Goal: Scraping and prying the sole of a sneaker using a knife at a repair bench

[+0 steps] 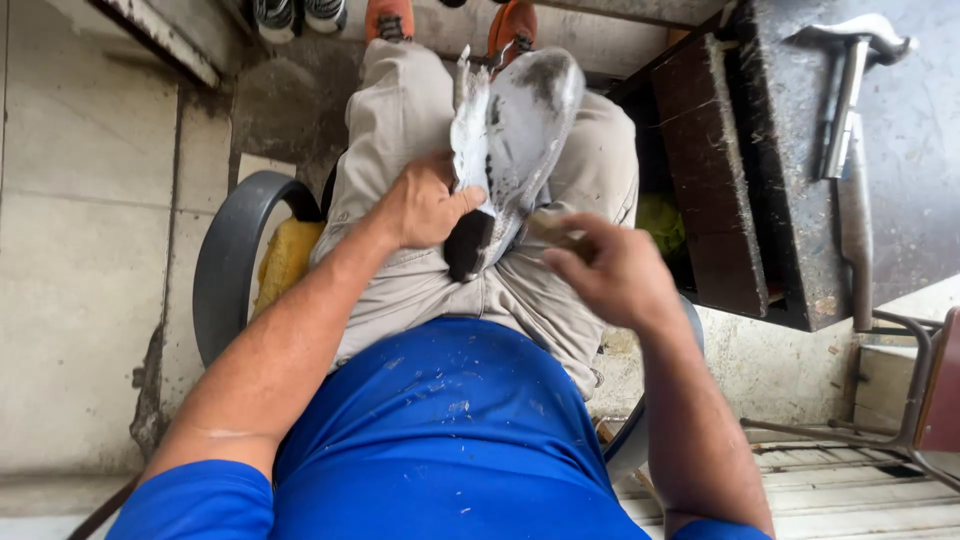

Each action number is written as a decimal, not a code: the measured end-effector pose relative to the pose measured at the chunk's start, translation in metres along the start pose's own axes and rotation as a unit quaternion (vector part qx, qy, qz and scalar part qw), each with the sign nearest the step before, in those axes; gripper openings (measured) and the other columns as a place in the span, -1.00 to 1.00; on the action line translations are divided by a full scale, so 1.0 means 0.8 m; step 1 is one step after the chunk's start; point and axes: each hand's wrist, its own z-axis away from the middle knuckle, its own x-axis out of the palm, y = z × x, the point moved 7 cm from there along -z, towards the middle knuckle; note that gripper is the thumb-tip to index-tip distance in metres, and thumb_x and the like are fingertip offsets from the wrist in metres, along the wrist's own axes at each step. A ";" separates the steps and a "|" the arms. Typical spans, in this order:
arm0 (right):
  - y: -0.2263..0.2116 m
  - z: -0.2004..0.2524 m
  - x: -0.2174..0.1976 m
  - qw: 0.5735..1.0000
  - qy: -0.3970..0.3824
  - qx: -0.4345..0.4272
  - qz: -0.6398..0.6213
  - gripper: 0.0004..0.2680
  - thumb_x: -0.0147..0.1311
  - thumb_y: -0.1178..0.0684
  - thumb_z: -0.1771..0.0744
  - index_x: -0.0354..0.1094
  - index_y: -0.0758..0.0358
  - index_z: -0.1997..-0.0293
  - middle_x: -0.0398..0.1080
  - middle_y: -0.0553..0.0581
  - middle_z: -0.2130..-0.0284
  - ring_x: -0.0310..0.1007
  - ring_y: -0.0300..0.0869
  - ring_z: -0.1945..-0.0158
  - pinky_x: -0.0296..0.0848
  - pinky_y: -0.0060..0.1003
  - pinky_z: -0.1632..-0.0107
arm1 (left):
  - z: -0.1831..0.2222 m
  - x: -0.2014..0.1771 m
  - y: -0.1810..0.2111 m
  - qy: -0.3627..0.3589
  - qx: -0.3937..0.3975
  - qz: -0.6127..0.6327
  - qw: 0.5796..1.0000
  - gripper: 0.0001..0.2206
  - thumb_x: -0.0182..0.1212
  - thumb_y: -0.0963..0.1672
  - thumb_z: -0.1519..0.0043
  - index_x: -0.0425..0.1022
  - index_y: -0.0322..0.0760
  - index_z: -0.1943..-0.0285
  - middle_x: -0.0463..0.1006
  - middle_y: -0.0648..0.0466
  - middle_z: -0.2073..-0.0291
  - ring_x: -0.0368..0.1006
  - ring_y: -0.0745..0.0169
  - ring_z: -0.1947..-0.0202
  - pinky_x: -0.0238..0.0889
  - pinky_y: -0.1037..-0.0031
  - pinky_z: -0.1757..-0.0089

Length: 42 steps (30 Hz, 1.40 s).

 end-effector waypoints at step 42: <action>-0.024 -0.054 0.090 0.861 0.132 -0.353 -0.341 -0.70 0.24 0.29 -0.30 0.04 0.13 0.43 0.45 0.18 0.38 0.46 -0.09 0.28 0.46 -0.17 0.15 | 0.039 -0.067 0.042 0.250 0.119 -0.242 0.930 -0.78 0.37 -0.14 -0.25 0.34 -0.23 0.20 0.44 0.03 0.34 0.31 0.16 0.34 0.23 0.31 0.24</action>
